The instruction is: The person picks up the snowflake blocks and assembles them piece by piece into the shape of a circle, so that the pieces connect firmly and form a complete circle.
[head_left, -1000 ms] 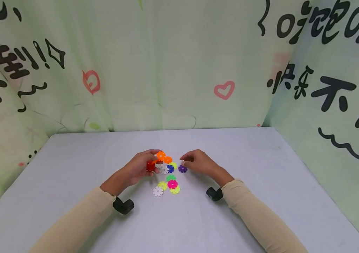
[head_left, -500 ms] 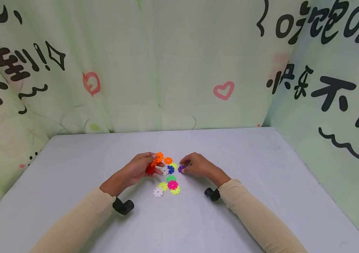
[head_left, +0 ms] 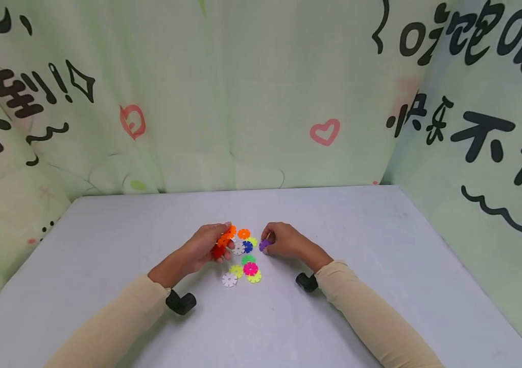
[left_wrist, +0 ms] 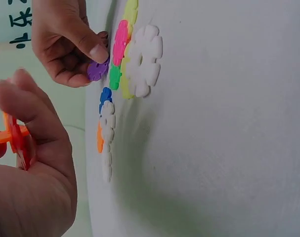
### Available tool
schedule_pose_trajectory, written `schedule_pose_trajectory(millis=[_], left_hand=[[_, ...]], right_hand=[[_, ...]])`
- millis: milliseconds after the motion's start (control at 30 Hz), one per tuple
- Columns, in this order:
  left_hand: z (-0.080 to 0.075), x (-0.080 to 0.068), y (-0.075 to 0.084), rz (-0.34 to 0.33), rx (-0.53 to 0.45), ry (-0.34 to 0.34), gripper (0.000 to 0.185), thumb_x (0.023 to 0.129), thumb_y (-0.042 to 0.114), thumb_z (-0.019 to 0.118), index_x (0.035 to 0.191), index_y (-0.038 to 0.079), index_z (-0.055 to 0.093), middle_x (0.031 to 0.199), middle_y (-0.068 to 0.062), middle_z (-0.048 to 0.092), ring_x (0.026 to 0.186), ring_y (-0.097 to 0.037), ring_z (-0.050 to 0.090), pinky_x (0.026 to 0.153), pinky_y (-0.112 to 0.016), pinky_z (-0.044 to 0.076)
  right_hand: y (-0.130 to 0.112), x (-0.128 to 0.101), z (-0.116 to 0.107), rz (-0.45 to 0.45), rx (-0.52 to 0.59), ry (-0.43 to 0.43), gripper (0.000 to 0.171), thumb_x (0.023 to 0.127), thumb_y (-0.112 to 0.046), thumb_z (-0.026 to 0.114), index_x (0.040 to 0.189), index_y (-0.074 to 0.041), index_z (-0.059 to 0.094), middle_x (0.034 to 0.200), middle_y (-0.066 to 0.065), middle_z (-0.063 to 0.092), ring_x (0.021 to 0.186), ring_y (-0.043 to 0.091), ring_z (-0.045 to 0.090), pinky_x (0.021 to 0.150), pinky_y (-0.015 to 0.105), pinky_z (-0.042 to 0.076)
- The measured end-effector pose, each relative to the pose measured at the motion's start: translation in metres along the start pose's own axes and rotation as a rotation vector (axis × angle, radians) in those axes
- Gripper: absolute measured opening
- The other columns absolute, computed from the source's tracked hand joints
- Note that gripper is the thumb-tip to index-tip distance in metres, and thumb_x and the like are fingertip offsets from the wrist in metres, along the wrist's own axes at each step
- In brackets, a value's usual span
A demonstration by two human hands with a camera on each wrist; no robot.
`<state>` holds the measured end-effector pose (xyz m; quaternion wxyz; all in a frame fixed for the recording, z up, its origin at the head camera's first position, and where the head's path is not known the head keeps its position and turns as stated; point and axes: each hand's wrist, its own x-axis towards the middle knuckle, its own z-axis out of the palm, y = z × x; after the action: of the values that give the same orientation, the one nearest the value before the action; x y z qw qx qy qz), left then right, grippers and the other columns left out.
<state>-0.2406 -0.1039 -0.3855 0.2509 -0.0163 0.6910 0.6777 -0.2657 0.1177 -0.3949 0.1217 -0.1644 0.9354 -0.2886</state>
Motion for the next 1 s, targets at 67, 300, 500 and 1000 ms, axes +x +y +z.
schedule_pose_trajectory(millis=[67, 300, 500, 1000], left_hand=[[0.0, -0.0004, -0.0007, -0.003, -0.009, 0.009, 0.048, 0.087, 0.041, 0.048, 0.122, 0.008, 0.043, 0.082, -0.014, 0.055, 0.051, -0.018, 0.049, 0.046, -0.022, 0.039], [-0.0008, -0.0009, -0.0016, -0.008, 0.014, 0.047, 0.04, 0.089, 0.037, 0.047, 0.122, 0.014, 0.044, 0.089, -0.017, 0.057, 0.046, -0.015, 0.043, 0.041, -0.019, 0.034], [-0.0015, -0.0006, -0.0022, 0.003, 0.08, 0.033, 0.041, 0.089, 0.036, 0.047, 0.12, 0.008, 0.047, 0.082, -0.013, 0.055, 0.044, -0.015, 0.04, 0.04, -0.02, 0.03], [-0.0005, -0.0005, -0.0044, 0.035, 0.111, -0.016, 0.039, 0.093, 0.031, 0.042, 0.113, -0.002, 0.045, 0.072, -0.008, 0.051, 0.044, -0.015, 0.037, 0.038, -0.02, 0.027]], right_hand=[[0.0001, -0.0002, -0.0004, -0.011, 0.007, 0.003, 0.022, 0.074, -0.011, 0.07, 0.093, -0.012, 0.059, 0.078, 0.001, 0.053, 0.073, 0.017, 0.048, 0.066, 0.027, 0.043], [-0.0019, -0.0024, -0.0023, -0.009, 0.064, 0.015, 0.015, 0.081, -0.009, 0.061, 0.093, -0.015, 0.066, 0.075, -0.001, 0.055, 0.069, 0.017, 0.049, 0.059, 0.026, 0.043], [-0.0023, -0.0009, -0.0007, -0.051, 0.105, 0.035, 0.011, 0.079, -0.009, 0.064, 0.088, -0.015, 0.064, 0.077, -0.002, 0.056, 0.071, 0.016, 0.051, 0.06, 0.025, 0.045], [-0.0085, 0.0009, -0.0018, -0.17, 0.397, 0.08, 0.011, 0.08, -0.004, 0.062, 0.089, -0.009, 0.062, 0.082, 0.004, 0.061, 0.073, 0.016, 0.06, 0.064, 0.028, 0.049]])
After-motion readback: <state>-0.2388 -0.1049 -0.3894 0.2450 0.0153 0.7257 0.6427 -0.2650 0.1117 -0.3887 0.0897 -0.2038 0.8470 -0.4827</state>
